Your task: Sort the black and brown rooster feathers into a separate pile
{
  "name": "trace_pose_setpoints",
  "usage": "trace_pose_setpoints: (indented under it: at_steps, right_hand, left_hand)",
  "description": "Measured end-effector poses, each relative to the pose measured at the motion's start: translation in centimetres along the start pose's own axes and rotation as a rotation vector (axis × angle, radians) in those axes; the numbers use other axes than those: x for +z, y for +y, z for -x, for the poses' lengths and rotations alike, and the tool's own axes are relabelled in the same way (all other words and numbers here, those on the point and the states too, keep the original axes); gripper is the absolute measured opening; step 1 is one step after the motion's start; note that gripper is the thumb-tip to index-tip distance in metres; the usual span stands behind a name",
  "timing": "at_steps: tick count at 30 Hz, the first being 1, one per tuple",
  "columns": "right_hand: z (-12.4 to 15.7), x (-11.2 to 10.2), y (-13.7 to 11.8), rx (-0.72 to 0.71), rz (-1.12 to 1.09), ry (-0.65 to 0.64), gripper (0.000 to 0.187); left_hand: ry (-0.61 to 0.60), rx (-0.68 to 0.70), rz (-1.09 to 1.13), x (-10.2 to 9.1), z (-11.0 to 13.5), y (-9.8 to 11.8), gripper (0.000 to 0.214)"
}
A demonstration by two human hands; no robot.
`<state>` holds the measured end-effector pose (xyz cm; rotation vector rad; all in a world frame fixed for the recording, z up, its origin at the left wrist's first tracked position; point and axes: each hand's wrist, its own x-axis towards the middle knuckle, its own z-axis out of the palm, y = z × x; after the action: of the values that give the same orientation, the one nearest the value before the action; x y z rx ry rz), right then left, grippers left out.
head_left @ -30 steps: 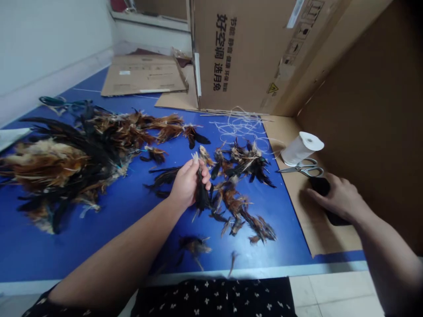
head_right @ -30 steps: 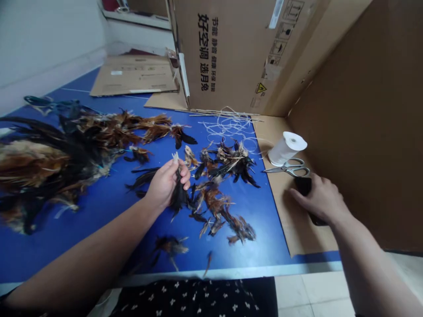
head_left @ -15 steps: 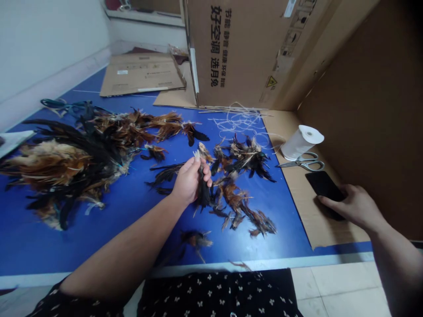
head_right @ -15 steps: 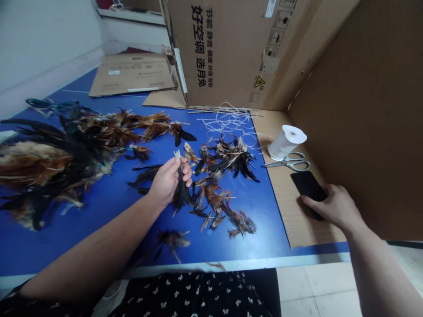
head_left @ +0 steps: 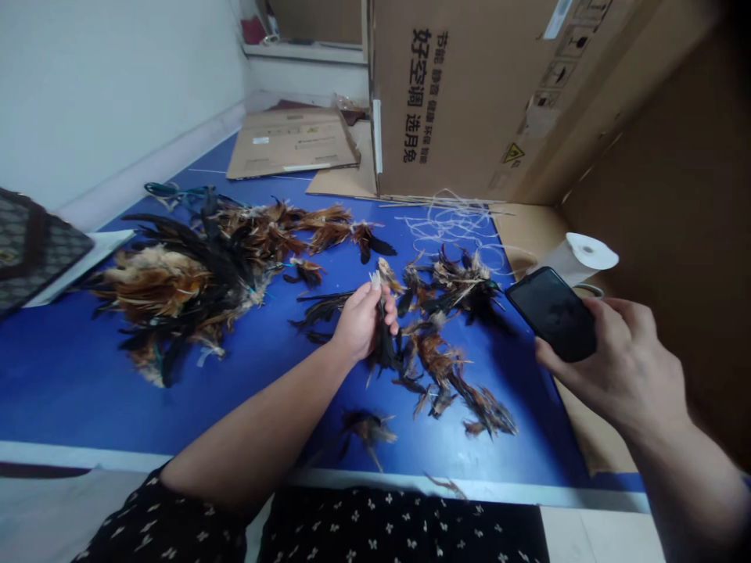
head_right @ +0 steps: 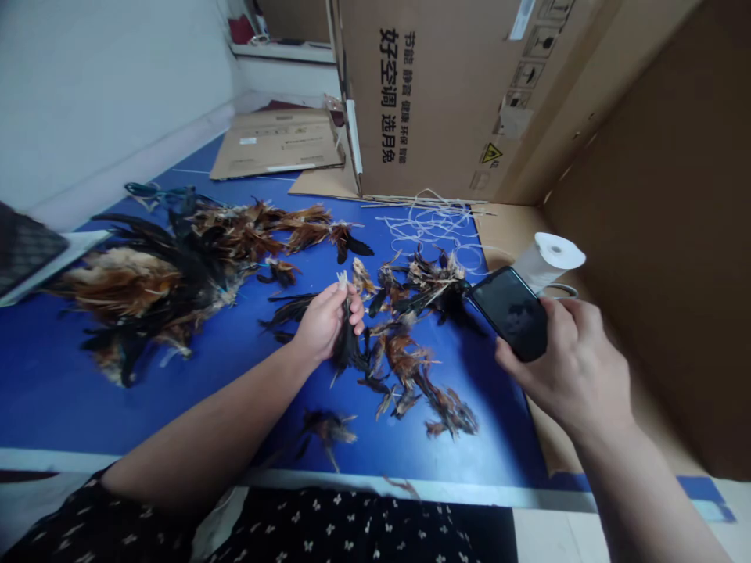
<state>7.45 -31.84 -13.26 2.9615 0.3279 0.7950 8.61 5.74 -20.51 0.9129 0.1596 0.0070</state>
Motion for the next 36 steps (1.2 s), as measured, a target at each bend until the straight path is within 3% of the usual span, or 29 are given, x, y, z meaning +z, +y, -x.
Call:
trace_pose_setpoints:
  at_steps: [6,13,22,36]
  right_hand:
    - [-2.2,0.2,-3.6,-0.117,-0.105,0.136,0.090]
    - [-3.0,0.0,-6.2,-0.174,-0.153,0.190,0.086]
    - [-3.0,-0.8,-7.5,-0.195,-0.192,0.225,0.087]
    - [-3.3,0.5,-7.8,-0.177,-0.207,0.179,0.086]
  left_hand:
    - [0.010,0.002,-0.007,-0.3,-0.4,-0.1,0.045]
    - [0.006,-0.015,-0.010,-0.6,-0.6,-0.1,0.046]
    - [0.008,-0.015,-0.024,-0.5,-0.7,-0.3,0.047]
    - [0.020,-0.060,-0.074,-0.6,-0.9,-0.1,0.045]
